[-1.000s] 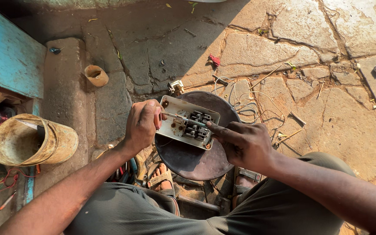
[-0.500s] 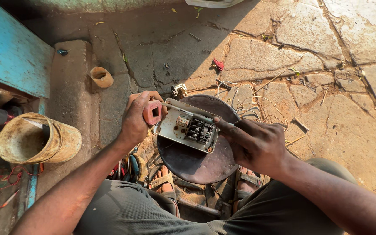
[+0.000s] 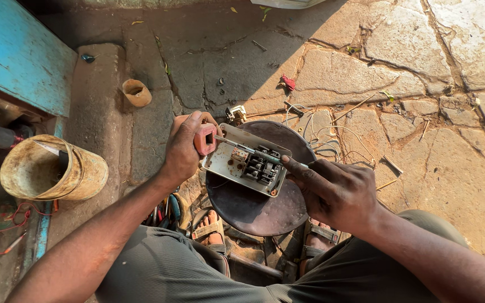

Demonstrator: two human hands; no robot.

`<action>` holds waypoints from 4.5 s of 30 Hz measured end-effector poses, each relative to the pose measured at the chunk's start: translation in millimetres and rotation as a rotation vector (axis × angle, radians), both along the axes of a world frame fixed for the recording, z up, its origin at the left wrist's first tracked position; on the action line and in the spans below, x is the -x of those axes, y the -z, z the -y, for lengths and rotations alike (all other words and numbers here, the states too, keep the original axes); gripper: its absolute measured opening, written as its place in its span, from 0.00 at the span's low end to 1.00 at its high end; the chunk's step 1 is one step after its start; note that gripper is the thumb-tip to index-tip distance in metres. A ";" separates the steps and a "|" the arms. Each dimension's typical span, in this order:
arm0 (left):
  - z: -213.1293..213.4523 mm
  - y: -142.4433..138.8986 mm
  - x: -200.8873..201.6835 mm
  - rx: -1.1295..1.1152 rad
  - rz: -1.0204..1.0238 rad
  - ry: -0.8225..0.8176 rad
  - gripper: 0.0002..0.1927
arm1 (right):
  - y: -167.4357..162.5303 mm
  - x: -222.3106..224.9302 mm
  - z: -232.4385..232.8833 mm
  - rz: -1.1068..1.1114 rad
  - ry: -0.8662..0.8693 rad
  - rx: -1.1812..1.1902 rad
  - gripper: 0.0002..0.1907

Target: The person sits on a low stool and uses a screwdriver to disassemble a small electrical device. They remove the cover, unscrew internal components, and manipulate wires and a copper coil within the housing.

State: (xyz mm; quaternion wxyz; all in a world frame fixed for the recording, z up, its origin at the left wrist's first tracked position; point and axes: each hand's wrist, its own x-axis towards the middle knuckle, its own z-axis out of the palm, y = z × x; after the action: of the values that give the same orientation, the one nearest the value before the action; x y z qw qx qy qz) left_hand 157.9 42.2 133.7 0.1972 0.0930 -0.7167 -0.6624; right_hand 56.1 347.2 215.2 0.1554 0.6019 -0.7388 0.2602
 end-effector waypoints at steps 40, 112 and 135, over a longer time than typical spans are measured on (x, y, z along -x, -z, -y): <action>-22.2 -28.4 0.7 0.521 0.061 0.018 0.35 | 29.4 -10.8 -2.1 -0.098 0.006 -0.115 0.32; -42.1 -7.8 33.8 -0.101 0.185 0.715 0.47 | 31.5 22.2 41.5 1.360 0.079 0.047 0.19; -34.8 -1.2 29.3 0.135 0.112 0.737 0.35 | 42.1 23.9 41.6 1.795 0.151 -0.049 0.18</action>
State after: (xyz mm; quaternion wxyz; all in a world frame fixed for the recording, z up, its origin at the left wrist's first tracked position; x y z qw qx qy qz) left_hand 128.6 77.0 134.9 -0.0880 -0.1481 -0.7537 -0.6342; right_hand 32.2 305.6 173.1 -0.4764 0.1253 -0.6250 0.6056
